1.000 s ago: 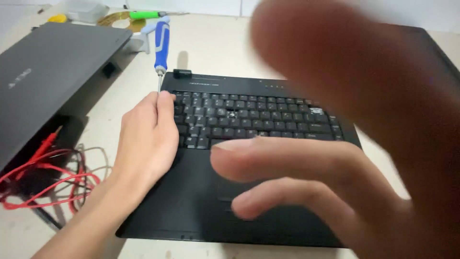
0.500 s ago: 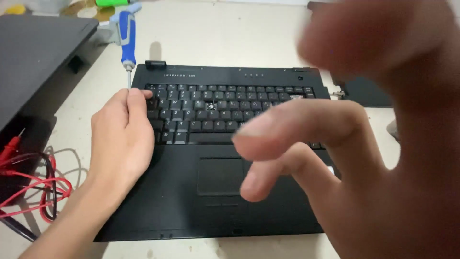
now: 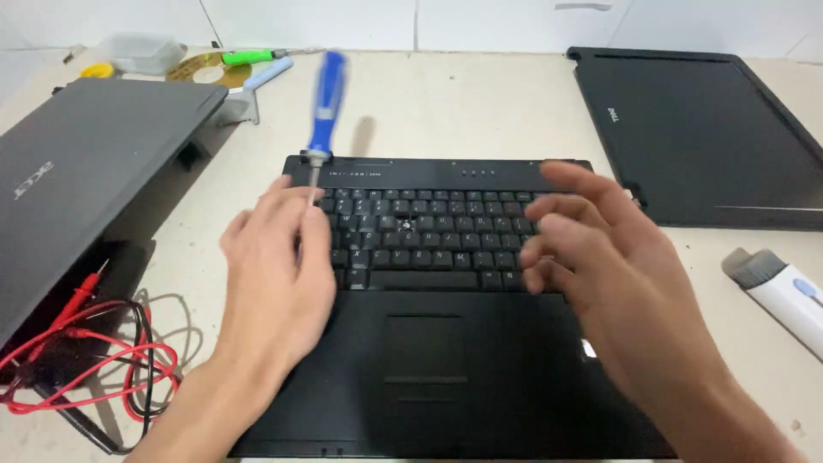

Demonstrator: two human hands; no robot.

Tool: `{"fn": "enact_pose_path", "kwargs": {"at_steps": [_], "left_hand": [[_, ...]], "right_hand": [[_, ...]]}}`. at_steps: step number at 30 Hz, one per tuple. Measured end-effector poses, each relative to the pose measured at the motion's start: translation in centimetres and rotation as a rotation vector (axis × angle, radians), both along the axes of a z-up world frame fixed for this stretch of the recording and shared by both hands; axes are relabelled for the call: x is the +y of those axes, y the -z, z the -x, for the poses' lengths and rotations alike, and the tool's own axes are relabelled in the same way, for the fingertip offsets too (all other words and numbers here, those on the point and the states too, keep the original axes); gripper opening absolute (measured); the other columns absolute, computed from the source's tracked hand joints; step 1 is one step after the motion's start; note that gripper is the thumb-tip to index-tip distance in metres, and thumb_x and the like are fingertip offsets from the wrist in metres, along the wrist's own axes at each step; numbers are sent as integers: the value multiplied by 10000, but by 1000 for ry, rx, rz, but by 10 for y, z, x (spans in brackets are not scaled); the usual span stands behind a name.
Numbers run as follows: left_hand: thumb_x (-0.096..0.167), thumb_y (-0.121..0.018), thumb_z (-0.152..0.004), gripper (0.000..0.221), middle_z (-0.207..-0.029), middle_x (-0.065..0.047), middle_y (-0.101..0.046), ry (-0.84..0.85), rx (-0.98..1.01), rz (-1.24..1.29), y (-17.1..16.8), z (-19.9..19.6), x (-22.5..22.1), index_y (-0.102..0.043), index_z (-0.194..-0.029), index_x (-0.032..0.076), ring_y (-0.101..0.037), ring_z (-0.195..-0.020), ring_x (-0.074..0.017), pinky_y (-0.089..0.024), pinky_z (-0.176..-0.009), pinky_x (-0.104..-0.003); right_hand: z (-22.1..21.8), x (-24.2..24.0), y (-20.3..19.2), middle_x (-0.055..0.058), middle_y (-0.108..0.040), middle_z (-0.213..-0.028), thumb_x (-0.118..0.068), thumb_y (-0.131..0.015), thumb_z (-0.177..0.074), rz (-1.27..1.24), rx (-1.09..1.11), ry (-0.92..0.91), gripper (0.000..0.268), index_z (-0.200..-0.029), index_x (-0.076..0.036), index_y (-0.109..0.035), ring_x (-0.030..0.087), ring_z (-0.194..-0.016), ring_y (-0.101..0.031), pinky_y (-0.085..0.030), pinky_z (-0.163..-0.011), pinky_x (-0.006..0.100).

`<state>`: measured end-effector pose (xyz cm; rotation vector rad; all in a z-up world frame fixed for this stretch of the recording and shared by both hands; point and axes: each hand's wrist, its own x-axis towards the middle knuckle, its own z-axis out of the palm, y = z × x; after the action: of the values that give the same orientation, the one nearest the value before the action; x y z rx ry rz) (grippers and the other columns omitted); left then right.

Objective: Disassembling a laptop by removing screws and prying off the top casing to access internal components.

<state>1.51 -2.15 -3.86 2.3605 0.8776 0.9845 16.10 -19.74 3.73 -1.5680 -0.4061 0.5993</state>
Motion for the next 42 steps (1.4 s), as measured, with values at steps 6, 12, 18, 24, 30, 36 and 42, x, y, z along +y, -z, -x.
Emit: {"fn": "enact_pose_path", "kwargs": {"at_steps": [6, 12, 18, 24, 30, 36, 42], "left_hand": [[150, -394, -999, 285, -948, -116, -667, 427, -113, -112, -21, -6, -25, -507, -753, 62, -639, -989, -316, -434, -860, -447], [131, -509, -982, 135, -1008, -82, -611, 625, 39, -226, -31, -3, -53, -542, -863, 78, -609, -990, -232, -371, -893, -396], [385, -741, -800, 329, -1117, -70, -667, 203, 114, -44, -40, 4, -21, -630, -993, 144, -622, -1074, -254, -401, -976, -423], [577, -555, -835, 572, -1269, -121, -654, -364, 688, 480, -35, 24, 25, -629, -1260, 201, -683, -1135, -322, -469, -1024, -401], [572, -500, -907, 540, -1106, -148, -770, -384, 802, 637, -49, 14, 24, -762, -1099, 140, -669, -1121, -323, -470, -950, -358], [541, -509, -923, 525, -1052, -126, -813, -391, 727, 700, -48, 13, 28, -803, -1075, 134, -709, -1071, -287, -466, -940, -329], [621, -483, -900, 615, -958, -202, -780, -414, 803, 557, -12, 27, 45, -753, -885, 69, -699, -1014, -359, -493, -860, -399]], "right_hand": [[-21, 1, 27, 197, -612, -1114, -339, -429, -950, -229, 210, -124, 516, -1349, -29, -535, 288, -796, -584, -452, -630, 395], [-21, 1, 34, 273, -662, -941, -385, -353, -1013, -283, 269, -127, 496, -1206, 27, -551, 348, -639, -559, -439, -589, 430], [-100, -28, 29, 167, -572, -715, -382, -465, -1040, -306, 88, 194, 381, -790, -95, -460, 293, -647, -546, -390, -586, 372], [-96, -32, -3, 250, -769, -1068, -412, -391, -1057, 455, 100, 268, 434, -992, 6, -493, 364, -908, -703, -460, -754, 461], [-92, -31, 8, 129, -498, -662, -432, -477, -1028, 573, 96, 157, 501, -805, 6, -574, 251, -553, -422, -374, -550, 383], [-76, -17, -13, 156, -654, -836, -444, -433, -1034, 614, 90, 233, 544, -976, 40, -674, 281, -630, -520, -401, -551, 390], [-94, -25, 21, 161, -521, -692, -413, -481, -1054, 380, 153, 243, 498, -766, -6, -482, 254, -529, -421, -351, -432, 399]]}}
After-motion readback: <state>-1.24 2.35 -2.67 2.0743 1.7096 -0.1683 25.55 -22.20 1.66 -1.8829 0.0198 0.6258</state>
